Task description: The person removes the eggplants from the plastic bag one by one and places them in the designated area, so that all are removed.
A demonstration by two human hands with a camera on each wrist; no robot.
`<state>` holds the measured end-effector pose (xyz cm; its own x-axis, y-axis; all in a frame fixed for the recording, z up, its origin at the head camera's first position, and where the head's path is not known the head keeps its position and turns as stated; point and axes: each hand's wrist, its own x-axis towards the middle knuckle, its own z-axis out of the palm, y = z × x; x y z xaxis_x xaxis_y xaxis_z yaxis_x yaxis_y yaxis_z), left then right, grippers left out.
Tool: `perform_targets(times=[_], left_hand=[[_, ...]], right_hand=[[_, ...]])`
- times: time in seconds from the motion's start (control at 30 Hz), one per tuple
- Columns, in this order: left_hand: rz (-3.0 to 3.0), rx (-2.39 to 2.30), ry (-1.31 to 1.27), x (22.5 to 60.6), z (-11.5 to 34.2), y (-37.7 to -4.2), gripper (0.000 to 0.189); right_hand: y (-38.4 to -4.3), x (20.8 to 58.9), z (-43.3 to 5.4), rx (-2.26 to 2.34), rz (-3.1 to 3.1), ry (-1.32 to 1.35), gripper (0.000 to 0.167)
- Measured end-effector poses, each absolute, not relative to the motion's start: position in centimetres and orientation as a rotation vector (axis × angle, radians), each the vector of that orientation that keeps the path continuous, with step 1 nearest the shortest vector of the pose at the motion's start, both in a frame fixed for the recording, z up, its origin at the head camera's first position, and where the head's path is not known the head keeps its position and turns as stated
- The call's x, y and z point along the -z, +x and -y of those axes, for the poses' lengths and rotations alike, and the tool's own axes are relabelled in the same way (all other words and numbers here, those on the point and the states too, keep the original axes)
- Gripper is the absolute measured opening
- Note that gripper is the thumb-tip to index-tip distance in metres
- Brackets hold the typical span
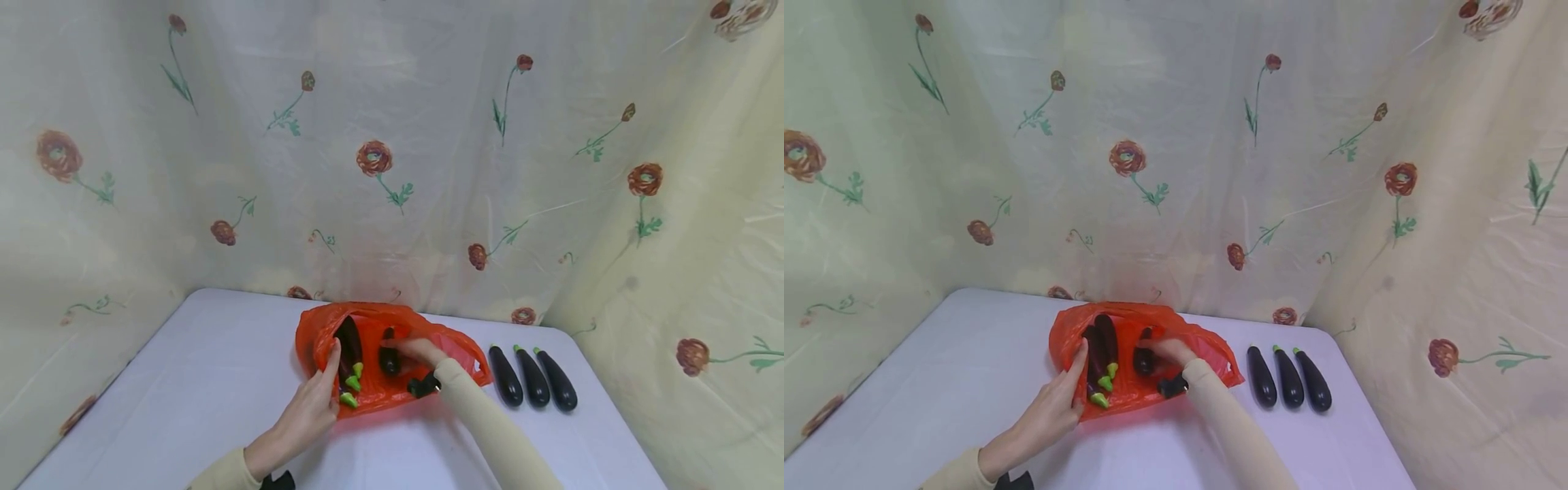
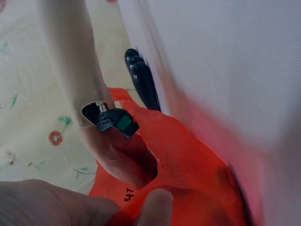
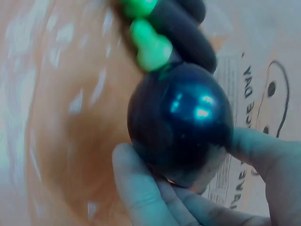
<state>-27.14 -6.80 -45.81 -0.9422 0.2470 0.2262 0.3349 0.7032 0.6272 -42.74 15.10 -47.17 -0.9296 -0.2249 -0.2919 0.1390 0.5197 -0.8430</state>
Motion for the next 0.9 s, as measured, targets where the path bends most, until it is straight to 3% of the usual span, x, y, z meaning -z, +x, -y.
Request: perform_targets(times=[0.37,0.7,0.9], left_hand=[[2.772,1.074,-0.488,45.9,6.8,-27.1,0.102],[2.784,1.07,-0.476,45.9,6.8,-27.1,0.103],[2.796,1.085,-0.455,45.9,6.7,-27.2,0.102]], right_hand=[[-41.2,47.3,-14.1,1.538,-2.275,0.013,0.039],[-39.5,46.0,-14.8,1.619,-2.172,-0.084,0.031],[-37.7,44.9,-15.7,1.614,-2.132,-0.153,0.04]])
